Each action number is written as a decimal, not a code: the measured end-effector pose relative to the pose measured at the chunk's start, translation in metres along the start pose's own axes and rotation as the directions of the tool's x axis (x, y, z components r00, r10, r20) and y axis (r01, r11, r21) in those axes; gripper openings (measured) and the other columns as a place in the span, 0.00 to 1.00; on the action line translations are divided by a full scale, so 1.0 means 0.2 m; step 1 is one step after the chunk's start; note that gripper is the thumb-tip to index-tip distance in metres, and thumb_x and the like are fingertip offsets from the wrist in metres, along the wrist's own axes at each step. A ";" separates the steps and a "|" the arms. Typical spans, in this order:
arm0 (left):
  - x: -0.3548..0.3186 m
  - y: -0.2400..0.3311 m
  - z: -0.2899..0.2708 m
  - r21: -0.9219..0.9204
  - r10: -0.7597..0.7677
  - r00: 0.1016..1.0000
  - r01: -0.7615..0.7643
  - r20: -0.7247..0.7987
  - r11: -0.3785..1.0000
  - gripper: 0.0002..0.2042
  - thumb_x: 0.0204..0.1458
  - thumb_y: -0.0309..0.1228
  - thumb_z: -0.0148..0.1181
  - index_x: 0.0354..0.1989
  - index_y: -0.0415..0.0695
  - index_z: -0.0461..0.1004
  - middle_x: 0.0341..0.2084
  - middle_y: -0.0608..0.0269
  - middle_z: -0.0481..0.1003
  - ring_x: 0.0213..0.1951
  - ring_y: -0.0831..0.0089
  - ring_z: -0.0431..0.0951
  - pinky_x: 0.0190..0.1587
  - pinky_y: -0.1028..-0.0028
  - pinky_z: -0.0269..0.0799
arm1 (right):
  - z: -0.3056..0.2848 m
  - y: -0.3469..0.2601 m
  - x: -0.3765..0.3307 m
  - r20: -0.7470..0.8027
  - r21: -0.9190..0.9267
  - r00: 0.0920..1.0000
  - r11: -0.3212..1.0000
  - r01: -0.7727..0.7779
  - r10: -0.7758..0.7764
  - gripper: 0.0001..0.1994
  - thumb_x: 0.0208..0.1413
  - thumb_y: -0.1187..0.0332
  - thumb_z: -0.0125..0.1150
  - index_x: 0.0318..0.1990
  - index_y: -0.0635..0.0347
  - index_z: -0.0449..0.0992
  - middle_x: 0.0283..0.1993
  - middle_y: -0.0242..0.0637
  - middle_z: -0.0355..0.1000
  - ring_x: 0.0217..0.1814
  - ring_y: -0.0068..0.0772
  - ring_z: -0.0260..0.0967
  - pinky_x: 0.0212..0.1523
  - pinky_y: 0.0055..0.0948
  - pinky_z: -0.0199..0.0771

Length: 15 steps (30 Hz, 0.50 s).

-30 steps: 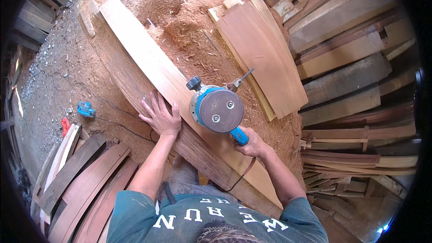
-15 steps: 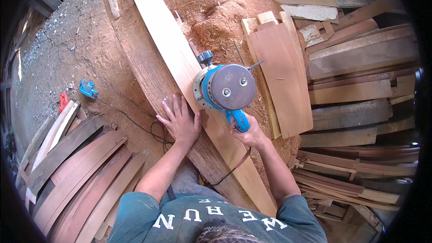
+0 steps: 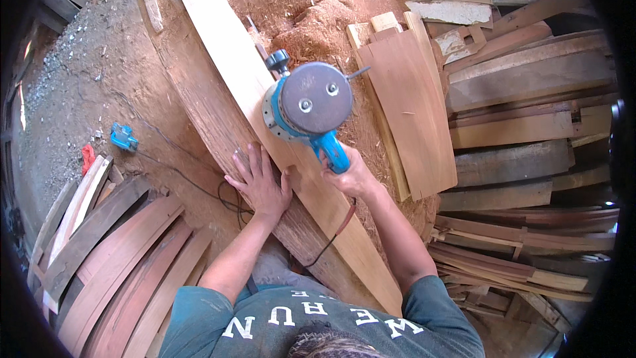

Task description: The person uses a handheld electric router to smooth and shape the edges of a long wooden plank. They guide the tool along the length of the wood, creating a groove and removing material. The person flips the plank over to work on the other side.

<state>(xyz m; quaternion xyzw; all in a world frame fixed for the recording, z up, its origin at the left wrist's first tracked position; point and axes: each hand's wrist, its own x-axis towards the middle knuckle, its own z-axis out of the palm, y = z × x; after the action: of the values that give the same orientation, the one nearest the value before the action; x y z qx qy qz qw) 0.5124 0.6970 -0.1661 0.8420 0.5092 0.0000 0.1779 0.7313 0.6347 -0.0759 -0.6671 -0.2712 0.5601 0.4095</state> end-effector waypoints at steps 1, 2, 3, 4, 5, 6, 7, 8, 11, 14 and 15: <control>0.00 0.00 0.00 -0.003 0.003 1.000 -0.003 -0.004 1.000 0.39 0.65 0.56 0.44 0.78 0.43 0.53 0.81 0.52 0.44 0.80 0.36 0.30 0.68 0.22 0.18 | 0.00 0.00 0.03 -0.003 0.010 1.000 1.000 0.006 -0.006 0.13 0.50 0.75 0.64 0.43 0.57 0.73 0.34 0.22 0.67 0.38 0.16 0.65 0.42 0.25 0.71; -0.01 0.00 0.00 -0.002 -0.005 1.000 0.005 0.006 1.000 0.39 0.65 0.56 0.44 0.78 0.42 0.53 0.81 0.52 0.44 0.80 0.36 0.30 0.68 0.22 0.18 | 0.01 0.00 0.07 -0.001 0.020 1.000 1.000 0.016 -0.016 0.12 0.50 0.75 0.64 0.43 0.57 0.73 0.34 0.21 0.67 0.38 0.16 0.65 0.42 0.25 0.71; -0.01 0.00 0.00 0.000 -0.010 1.000 0.010 0.014 1.000 0.39 0.64 0.56 0.44 0.78 0.42 0.53 0.81 0.52 0.44 0.80 0.36 0.30 0.68 0.22 0.19 | 0.02 -0.01 0.11 -0.016 0.006 0.997 0.998 0.070 -0.070 0.12 0.51 0.76 0.64 0.43 0.57 0.74 0.35 0.21 0.68 0.39 0.16 0.65 0.42 0.25 0.70; -0.01 0.00 0.00 0.002 -0.016 1.000 0.016 0.023 1.000 0.39 0.64 0.56 0.44 0.78 0.42 0.54 0.81 0.52 0.44 0.80 0.36 0.30 0.68 0.22 0.19 | 0.03 -0.01 0.16 -0.029 -0.009 0.992 0.992 0.122 -0.123 0.11 0.52 0.77 0.64 0.43 0.57 0.74 0.35 0.21 0.68 0.39 0.16 0.65 0.41 0.24 0.70; -0.01 0.00 0.00 -0.003 -0.024 0.999 0.024 0.026 1.000 0.40 0.64 0.56 0.44 0.78 0.42 0.54 0.81 0.52 0.44 0.80 0.37 0.30 0.68 0.22 0.18 | 0.04 -0.02 0.22 -0.043 -0.023 0.984 0.985 0.174 -0.174 0.10 0.52 0.77 0.64 0.42 0.57 0.74 0.35 0.21 0.69 0.39 0.15 0.65 0.41 0.24 0.69; -0.01 0.00 0.00 -0.005 -0.033 0.999 0.033 0.026 0.999 0.40 0.64 0.57 0.44 0.78 0.42 0.54 0.81 0.51 0.44 0.80 0.37 0.30 0.68 0.22 0.18 | 0.06 -0.06 0.29 -0.042 -0.047 0.984 0.984 0.169 -0.171 0.09 0.54 0.76 0.64 0.42 0.57 0.75 0.36 0.22 0.69 0.39 0.16 0.65 0.41 0.24 0.70; -0.01 0.00 0.00 -0.007 -0.044 0.999 0.044 0.026 0.999 0.40 0.64 0.57 0.44 0.77 0.41 0.55 0.81 0.51 0.45 0.80 0.38 0.30 0.68 0.22 0.18 | 0.07 -0.12 0.36 -0.040 -0.070 0.985 0.984 0.165 -0.168 0.08 0.55 0.75 0.64 0.42 0.57 0.75 0.36 0.22 0.69 0.39 0.16 0.65 0.42 0.24 0.70; -0.01 -0.01 0.00 -0.006 -0.049 0.998 0.049 0.027 0.999 0.40 0.64 0.57 0.44 0.77 0.41 0.55 0.81 0.51 0.45 0.80 0.39 0.30 0.68 0.22 0.18 | 0.10 -0.20 0.44 -0.033 -0.050 0.979 0.979 0.198 -0.200 0.08 0.55 0.74 0.64 0.42 0.57 0.75 0.36 0.22 0.70 0.39 0.16 0.66 0.41 0.25 0.70; 0.00 -0.01 0.03 -0.012 -0.018 1.000 0.018 0.002 1.000 0.40 0.64 0.58 0.43 0.77 0.41 0.56 0.80 0.51 0.46 0.81 0.42 0.31 0.68 0.23 0.18 | 0.11 -0.26 0.78 -0.056 -0.084 0.939 0.939 0.334 -0.339 0.15 0.51 0.71 0.65 0.47 0.61 0.77 0.35 0.27 0.73 0.40 0.18 0.68 0.41 0.28 0.72; 0.00 -0.02 0.08 -0.013 -0.013 0.997 0.012 -0.082 1.000 0.40 0.64 0.59 0.42 0.77 0.42 0.57 0.80 0.51 0.47 0.81 0.44 0.33 0.68 0.23 0.18 | 0.10 -0.41 0.90 0.045 -0.088 0.967 0.963 0.253 -0.250 0.16 0.49 0.70 0.65 0.47 0.62 0.77 0.33 0.28 0.72 0.38 0.23 0.68 0.40 0.30 0.72; 0.00 -0.02 0.10 -0.006 -0.008 0.995 0.008 -0.102 1.000 0.40 0.64 0.59 0.42 0.77 0.42 0.57 0.80 0.52 0.47 0.81 0.45 0.34 0.68 0.23 0.18 | 0.10 -0.41 0.90 0.044 -0.078 0.967 0.964 0.252 -0.250 0.15 0.49 0.70 0.65 0.46 0.62 0.76 0.33 0.28 0.72 0.37 0.24 0.68 0.40 0.30 0.72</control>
<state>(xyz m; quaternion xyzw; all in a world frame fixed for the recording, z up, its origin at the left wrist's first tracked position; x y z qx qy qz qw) 0.5126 0.6923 -0.1848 0.8384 0.5211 0.0440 0.1540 0.7597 0.8300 -0.1017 -0.6342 -0.3834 0.5033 0.4445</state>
